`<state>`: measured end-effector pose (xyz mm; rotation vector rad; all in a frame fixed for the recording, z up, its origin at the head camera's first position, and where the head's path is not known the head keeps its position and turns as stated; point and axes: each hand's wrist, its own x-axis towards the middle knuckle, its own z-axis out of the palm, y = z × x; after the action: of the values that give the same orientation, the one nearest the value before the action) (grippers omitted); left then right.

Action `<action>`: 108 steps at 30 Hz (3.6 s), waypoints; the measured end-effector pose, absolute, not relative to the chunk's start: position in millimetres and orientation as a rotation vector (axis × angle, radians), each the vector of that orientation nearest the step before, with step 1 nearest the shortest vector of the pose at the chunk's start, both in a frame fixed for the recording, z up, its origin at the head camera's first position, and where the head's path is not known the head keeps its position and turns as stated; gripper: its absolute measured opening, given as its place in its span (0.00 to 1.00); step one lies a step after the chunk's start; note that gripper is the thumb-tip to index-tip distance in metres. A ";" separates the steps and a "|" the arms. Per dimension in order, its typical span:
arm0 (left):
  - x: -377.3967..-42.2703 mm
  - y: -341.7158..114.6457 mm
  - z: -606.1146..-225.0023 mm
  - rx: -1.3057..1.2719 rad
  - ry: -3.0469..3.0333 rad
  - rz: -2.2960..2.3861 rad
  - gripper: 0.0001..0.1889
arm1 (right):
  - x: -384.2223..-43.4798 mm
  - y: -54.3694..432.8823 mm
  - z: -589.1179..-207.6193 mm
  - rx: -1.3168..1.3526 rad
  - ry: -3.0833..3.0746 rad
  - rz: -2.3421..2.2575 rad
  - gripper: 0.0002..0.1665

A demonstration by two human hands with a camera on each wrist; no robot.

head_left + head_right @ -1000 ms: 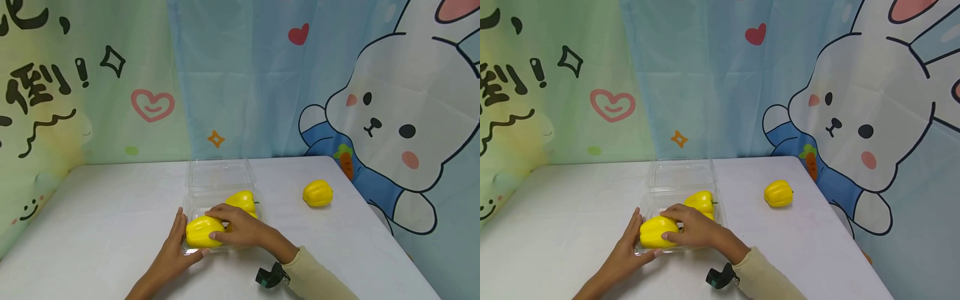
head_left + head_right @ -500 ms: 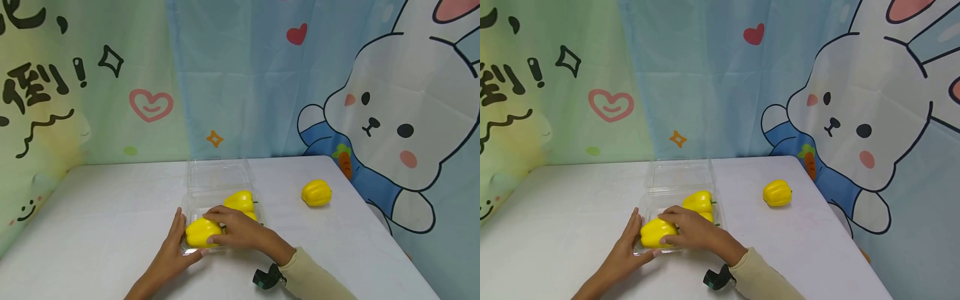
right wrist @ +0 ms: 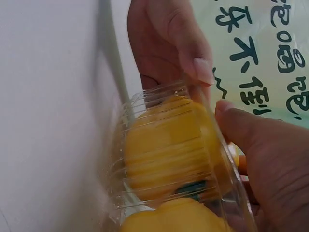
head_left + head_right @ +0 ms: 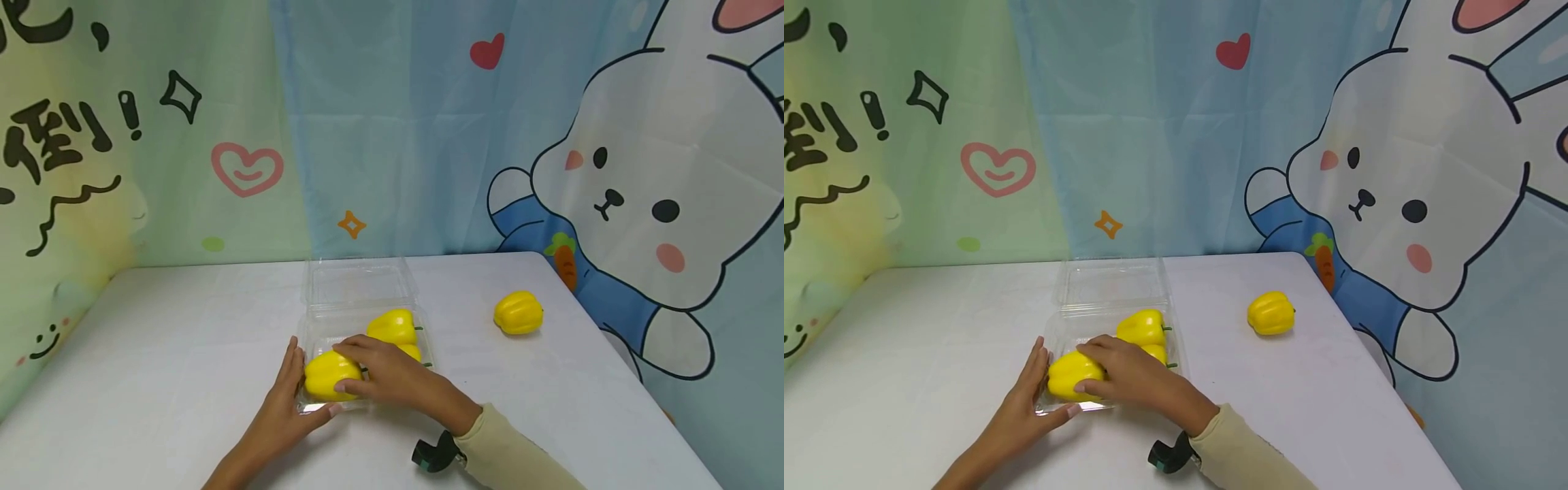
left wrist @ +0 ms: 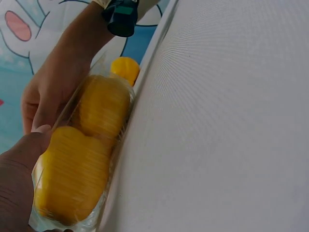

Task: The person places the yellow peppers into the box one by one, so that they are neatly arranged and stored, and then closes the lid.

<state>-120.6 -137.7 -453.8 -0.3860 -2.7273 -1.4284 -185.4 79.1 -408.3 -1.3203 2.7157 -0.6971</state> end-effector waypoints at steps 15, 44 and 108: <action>-118.7 -137.7 -452.1 -0.362 -2.742 -1.415 0.61 | -185.7 79.7 -405.9 -1.350 2.657 -0.600 0.39; -121.0 -137.6 -452.9 -0.372 -2.749 -1.384 0.61 | -183.7 77.7 -405.0 -1.324 2.684 -0.643 0.39; -121.3 -136.9 -452.5 -0.346 -2.744 -1.411 0.60 | -204.4 111.4 -388.5 -1.186 2.408 -1.465 0.20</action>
<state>-121.3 -136.9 -452.5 -0.3457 -2.7442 -1.4107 -204.4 111.4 -388.5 -1.1864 2.4081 -1.4646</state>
